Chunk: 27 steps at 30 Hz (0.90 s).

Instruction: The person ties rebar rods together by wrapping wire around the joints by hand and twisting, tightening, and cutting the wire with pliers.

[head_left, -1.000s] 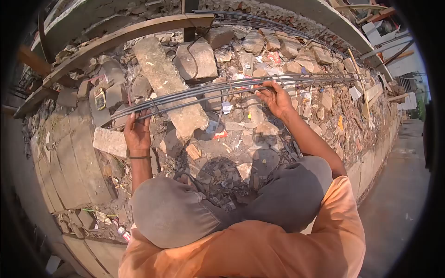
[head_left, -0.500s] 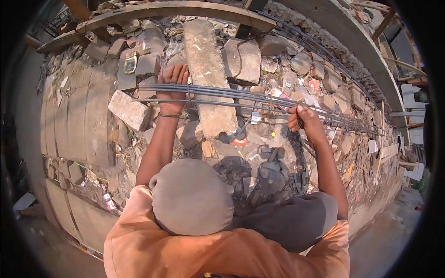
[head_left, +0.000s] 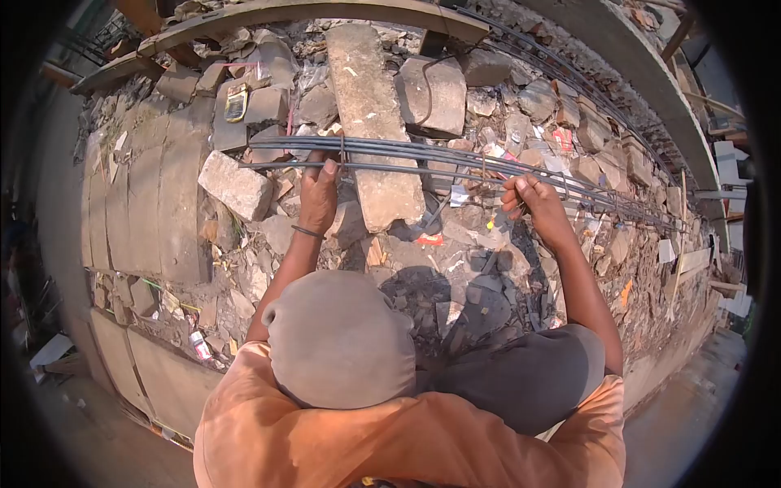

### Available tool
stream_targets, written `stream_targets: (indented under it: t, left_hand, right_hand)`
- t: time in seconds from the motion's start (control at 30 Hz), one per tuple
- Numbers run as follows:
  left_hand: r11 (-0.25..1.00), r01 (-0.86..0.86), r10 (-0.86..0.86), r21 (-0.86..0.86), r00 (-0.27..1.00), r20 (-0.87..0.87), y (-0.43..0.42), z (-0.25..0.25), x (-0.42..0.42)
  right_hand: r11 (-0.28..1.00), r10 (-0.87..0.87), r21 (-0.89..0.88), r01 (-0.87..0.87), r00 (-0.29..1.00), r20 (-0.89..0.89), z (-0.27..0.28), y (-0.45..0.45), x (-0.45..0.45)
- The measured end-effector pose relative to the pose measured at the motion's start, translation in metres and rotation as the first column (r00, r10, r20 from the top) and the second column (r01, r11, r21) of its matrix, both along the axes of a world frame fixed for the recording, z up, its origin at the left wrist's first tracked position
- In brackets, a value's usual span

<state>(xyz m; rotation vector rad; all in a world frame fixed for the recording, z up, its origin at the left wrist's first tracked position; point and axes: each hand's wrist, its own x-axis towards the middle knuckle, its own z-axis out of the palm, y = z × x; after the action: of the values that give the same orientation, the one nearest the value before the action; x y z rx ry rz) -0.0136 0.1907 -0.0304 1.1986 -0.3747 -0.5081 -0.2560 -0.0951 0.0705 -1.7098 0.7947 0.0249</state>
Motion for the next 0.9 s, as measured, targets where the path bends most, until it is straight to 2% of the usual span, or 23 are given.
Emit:
stream_targets:
  t: [0.03, 0.07, 0.17, 0.2, 0.3, 0.33, 0.43, 0.47, 0.6, 0.63, 0.7, 0.77, 0.9]
  left_hand:
    - [0.998, 0.043, -0.044, 0.040, 0.999, 0.022, -0.002, 0.005, 0.003]
    - [0.996, -0.012, 0.016, -0.084, 0.999, 0.048, -0.007, -0.003, 0.005]
    - [0.968, -0.122, 0.070, -0.218, 0.970, -0.234, -0.003, -0.002, 0.009]
    - [0.941, -0.233, 0.138, -0.246, 0.926, -0.351, -0.004, -0.001, 0.014]
    - [0.935, -0.279, 0.155, -0.219, 0.877, -0.455, -0.004, 0.000, 0.031]
    - [0.932, -0.327, 0.217, -0.154, 0.847, -0.485, -0.006, 0.003, 0.033]
    - [0.959, -0.266, 0.188, -0.099, 0.855, -0.483, 0.001, 0.004, 0.036]
    - [0.964, -0.258, 0.195, -0.063, 0.850, -0.489, 0.002, 0.005, 0.038]
    - [0.974, -0.217, 0.216, 0.063, 0.814, -0.539, 0.010, 0.010, 0.032]
    - [0.975, -0.208, 0.218, 0.082, 0.807, -0.549, 0.010, 0.012, 0.035]
    - [0.966, -0.257, 0.192, -0.028, 0.785, -0.589, 0.010, 0.009, 0.037]
    - [0.949, -0.300, 0.176, -0.100, 0.765, -0.620, 0.006, 0.008, 0.039]
    - [0.934, -0.354, 0.253, -0.053, 0.758, -0.601, 0.007, 0.000, 0.042]
  right_hand:
    - [0.997, 0.023, -0.080, -0.022, 1.000, 0.017, 0.000, 0.001, 0.000]
    - [0.943, 0.109, -0.316, -0.110, 0.994, -0.020, 0.004, 0.000, 0.000]
    - [0.888, 0.155, -0.429, -0.165, 0.986, -0.057, 0.014, -0.006, 0.004]
    - [0.888, 0.197, -0.410, -0.208, 0.978, -0.069, 0.016, -0.013, 0.005]
    - [0.887, 0.256, -0.335, -0.318, 0.942, -0.216, 0.022, -0.025, 0.015]
    - [0.869, 0.285, -0.341, -0.358, 0.926, -0.247, 0.020, -0.026, 0.019]
    - [0.773, 0.342, -0.494, -0.399, 0.917, -0.207, 0.033, -0.021, 0.034]
    - [0.709, 0.380, -0.543, -0.450, 0.892, -0.244, 0.036, -0.026, 0.039]
    - [0.803, 0.301, -0.448, -0.393, 0.916, -0.264, 0.041, -0.023, 0.050]
    - [0.740, 0.341, -0.539, -0.403, 0.915, -0.216, 0.031, -0.024, 0.051]
    - [0.601, 0.437, -0.693, -0.398, 0.890, -0.131, 0.013, -0.019, 0.056]
    - [0.537, 0.502, -0.698, -0.474, 0.844, -0.188, 0.005, -0.015, 0.068]
    - [0.379, 0.574, -0.740, -0.556, 0.768, -0.283, 0.008, 0.011, 0.097]
